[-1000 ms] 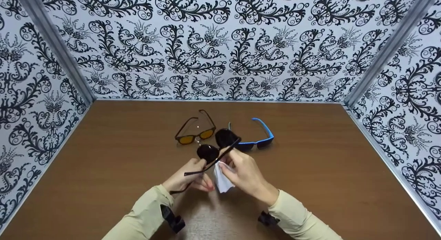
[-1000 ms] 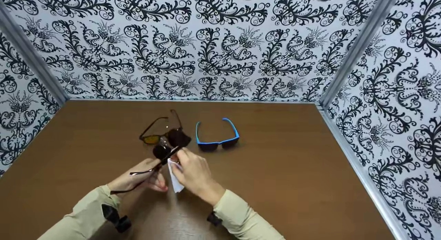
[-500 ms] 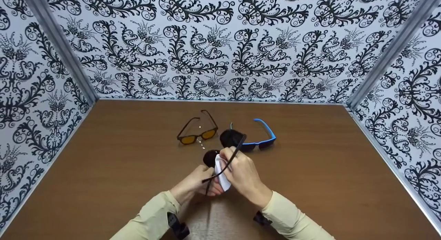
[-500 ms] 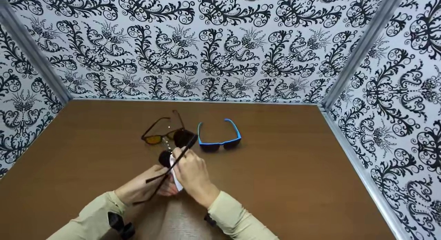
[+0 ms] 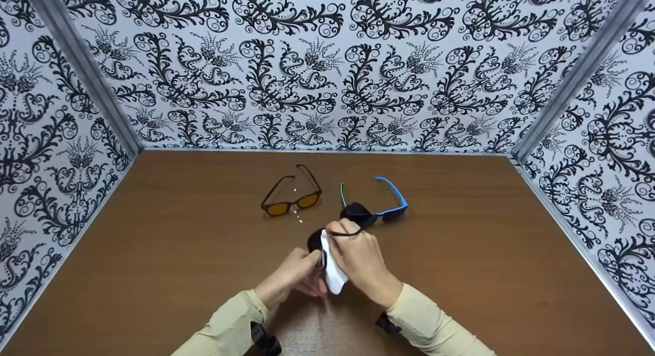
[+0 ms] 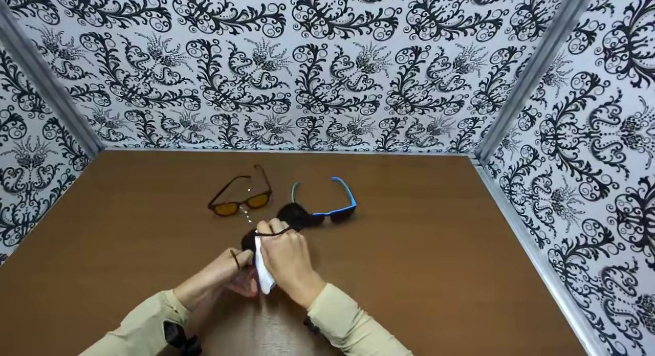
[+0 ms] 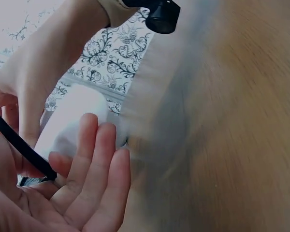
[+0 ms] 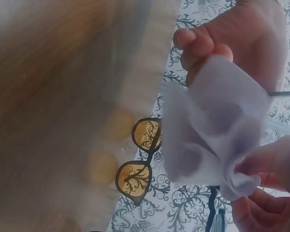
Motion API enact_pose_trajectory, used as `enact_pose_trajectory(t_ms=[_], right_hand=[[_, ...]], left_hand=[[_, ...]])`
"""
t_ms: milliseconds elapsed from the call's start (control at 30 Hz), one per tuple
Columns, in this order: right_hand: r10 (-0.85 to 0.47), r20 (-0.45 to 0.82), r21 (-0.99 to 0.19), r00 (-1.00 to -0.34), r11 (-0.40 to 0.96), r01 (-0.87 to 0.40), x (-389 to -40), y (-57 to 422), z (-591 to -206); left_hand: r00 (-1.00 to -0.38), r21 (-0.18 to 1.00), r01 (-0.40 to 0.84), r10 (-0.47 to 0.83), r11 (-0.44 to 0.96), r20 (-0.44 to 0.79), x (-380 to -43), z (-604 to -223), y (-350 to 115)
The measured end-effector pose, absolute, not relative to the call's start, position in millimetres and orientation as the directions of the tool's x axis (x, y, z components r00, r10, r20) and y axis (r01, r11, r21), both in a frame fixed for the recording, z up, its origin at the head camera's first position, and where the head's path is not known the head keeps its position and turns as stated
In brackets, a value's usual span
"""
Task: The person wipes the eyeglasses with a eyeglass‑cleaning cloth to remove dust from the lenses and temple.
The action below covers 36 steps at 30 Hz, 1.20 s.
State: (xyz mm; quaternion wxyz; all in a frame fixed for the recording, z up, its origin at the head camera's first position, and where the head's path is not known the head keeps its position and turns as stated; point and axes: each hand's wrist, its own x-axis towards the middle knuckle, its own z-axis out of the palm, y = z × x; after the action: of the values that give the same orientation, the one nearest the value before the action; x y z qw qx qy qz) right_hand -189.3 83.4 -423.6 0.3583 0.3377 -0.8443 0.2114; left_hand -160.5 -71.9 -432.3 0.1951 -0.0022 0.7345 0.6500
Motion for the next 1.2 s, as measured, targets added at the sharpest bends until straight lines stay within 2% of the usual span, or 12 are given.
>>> enact_pose_trajectory(t_ms=[233, 333, 467, 533, 633, 767, 867, 1000, 1200], right_hand=[[-0.447, 0.793, -0.061, -0.413, 0.616, -0.785, -193, 82, -426], [-0.482, 0.759, -0.096, -0.438, 0.582, -0.807, -192, 83, -424], [-0.548, 0.656, -0.214, -0.519, 0.524, -0.824, -188, 86, -419], [-0.579, 0.610, -0.230, -0.541, 0.524, -0.820, -186, 88, -418], [-0.610, 0.602, -0.121, -0.516, 0.568, -0.814, -182, 91, -417], [-0.581, 0.681, 0.070, -0.445, 0.657, -0.751, -182, 92, -420], [-0.551, 0.720, 0.112, -0.423, 0.693, -0.712, -185, 91, -422], [-0.520, 0.725, 0.021, -0.452, 0.673, -0.740, -187, 89, -421], [-0.539, 0.674, -0.218, -0.505, 0.509, -0.833, -189, 91, -418]], left_hand=[[-0.942, 0.958, -0.220, 0.215, 0.185, -0.257, -160, -433, -63], [-0.939, 0.958, -0.237, 0.214, 0.163, -0.269, -160, -431, -61], [-0.931, 0.956, -0.269, 0.222, 0.116, -0.289, -161, -428, -62], [-0.926, 0.955, -0.276, 0.236, 0.104, -0.294, -161, -427, -63], [-0.922, 0.958, -0.261, 0.263, 0.121, -0.285, -160, -427, -64], [-0.929, 0.956, -0.216, 0.261, 0.198, -0.264, -159, -428, -64], [-0.940, 0.950, -0.192, 0.233, 0.247, -0.250, -159, -427, -63], [-0.946, 0.947, -0.186, 0.213, 0.263, -0.245, -159, -427, -59], [-0.951, 0.954, -0.201, 0.190, 0.225, -0.245, -164, -425, -57]])
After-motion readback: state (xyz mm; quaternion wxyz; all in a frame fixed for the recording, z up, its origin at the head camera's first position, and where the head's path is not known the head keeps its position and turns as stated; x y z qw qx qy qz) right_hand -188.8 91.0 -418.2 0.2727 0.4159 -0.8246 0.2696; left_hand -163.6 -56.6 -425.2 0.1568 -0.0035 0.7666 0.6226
